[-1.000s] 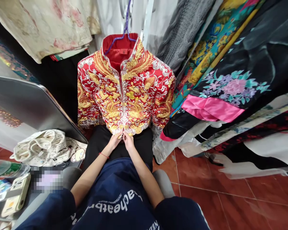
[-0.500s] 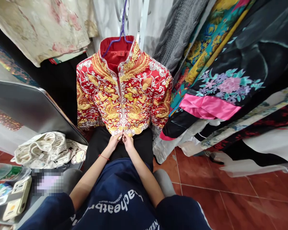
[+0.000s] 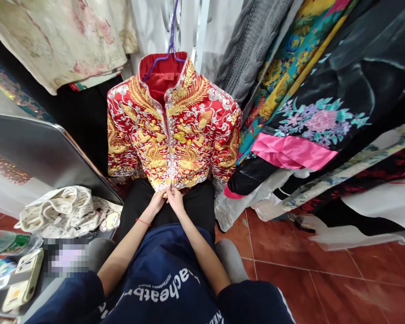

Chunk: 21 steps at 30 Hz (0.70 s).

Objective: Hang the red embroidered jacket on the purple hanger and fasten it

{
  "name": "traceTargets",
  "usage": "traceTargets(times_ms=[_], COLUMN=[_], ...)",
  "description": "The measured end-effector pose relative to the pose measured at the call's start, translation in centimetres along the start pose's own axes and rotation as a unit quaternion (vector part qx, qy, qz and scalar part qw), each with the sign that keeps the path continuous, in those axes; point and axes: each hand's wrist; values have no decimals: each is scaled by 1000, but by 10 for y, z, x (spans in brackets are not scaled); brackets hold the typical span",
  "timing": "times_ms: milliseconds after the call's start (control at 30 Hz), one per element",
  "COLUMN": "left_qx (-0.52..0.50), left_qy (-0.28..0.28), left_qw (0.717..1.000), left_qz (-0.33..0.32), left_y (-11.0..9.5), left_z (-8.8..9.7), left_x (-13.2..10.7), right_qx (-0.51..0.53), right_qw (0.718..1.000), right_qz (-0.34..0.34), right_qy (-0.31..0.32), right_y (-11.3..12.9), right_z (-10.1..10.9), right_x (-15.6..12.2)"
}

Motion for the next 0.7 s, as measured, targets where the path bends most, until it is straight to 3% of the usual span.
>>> traceTargets(times_ms=[167, 467, 700], left_qx=[-28, -21, -6], left_qy=[-14, -18, -12], left_qw=[1000, 998, 998], left_qz=[1, 48, 54], left_y=[0, 10, 9], left_z=[-7, 0, -2], left_x=[-4, -17, -19], right_qx=[-17, -25, -1], right_qw=[1000, 987, 992], right_qz=[20, -152, -117], right_qy=[2, 39, 45], right_y=[13, 22, 47], right_z=[12, 10, -9], right_x=[-1, 13, 13])
Point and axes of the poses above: each hand's wrist, its own x-axis towards the middle knuckle, its own z-axis out of the back of the hand, y = z × x, and after that the axes turned 13 degrees about x, right-handed
